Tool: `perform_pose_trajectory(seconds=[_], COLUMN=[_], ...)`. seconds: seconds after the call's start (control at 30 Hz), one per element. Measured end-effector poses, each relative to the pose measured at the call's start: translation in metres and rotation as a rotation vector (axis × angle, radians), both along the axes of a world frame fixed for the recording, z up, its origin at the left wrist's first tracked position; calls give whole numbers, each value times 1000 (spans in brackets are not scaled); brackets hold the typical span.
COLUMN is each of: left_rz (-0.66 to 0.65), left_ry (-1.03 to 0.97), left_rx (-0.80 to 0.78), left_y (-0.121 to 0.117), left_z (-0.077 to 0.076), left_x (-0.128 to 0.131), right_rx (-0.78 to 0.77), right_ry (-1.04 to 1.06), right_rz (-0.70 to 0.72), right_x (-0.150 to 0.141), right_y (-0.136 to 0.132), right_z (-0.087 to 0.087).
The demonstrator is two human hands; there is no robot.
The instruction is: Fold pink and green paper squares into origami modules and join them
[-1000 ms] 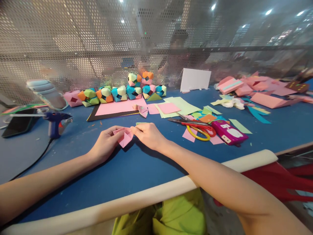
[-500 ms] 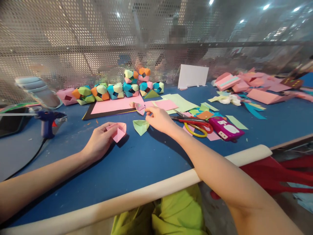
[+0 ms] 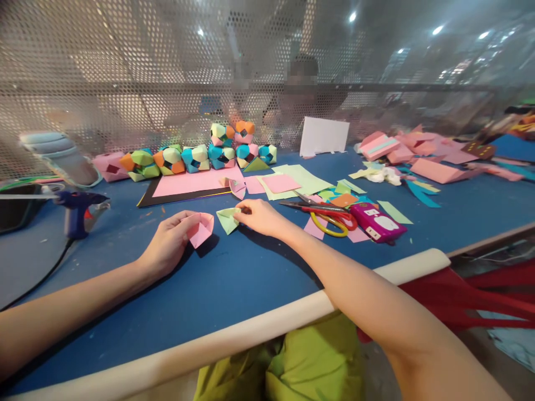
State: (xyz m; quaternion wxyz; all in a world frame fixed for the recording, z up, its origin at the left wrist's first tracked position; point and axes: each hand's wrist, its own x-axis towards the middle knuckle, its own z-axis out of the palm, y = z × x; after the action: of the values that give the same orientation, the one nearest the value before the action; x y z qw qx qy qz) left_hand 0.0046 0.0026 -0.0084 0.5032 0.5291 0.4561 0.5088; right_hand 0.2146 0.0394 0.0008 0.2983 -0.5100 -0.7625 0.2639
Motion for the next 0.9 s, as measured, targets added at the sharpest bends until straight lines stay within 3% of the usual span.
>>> perform_pose_trajectory(seconds=[0.13, 0.27, 0.37, 0.47, 0.63, 0.77, 0.9], left_rz=[-10, -15, -3, -17, -64, -28, 60], left_ry=[110, 215, 223, 183, -33, -102, -28], left_rx=[83, 116, 110, 86, -44, -59, -20], left_y=[-4, -7, -4, -2, -1, 4, 10], left_z=[3, 6, 3, 0, 3, 0, -8], left_x=[1, 3, 3, 3, 7, 6, 0], right_rx=[179, 277, 331, 242, 125, 132, 89], right_ry=[145, 224, 131, 19, 20, 111, 408], right_rz=[-42, 111, 17, -98, -91, -122, -58], right_x=[-3, -10, -12, -10, -7, -7, -9], right_y=[-11, -22, -17, -4, 13, 14, 7], right_z=[8, 12, 6, -6, -21, -19, -9])
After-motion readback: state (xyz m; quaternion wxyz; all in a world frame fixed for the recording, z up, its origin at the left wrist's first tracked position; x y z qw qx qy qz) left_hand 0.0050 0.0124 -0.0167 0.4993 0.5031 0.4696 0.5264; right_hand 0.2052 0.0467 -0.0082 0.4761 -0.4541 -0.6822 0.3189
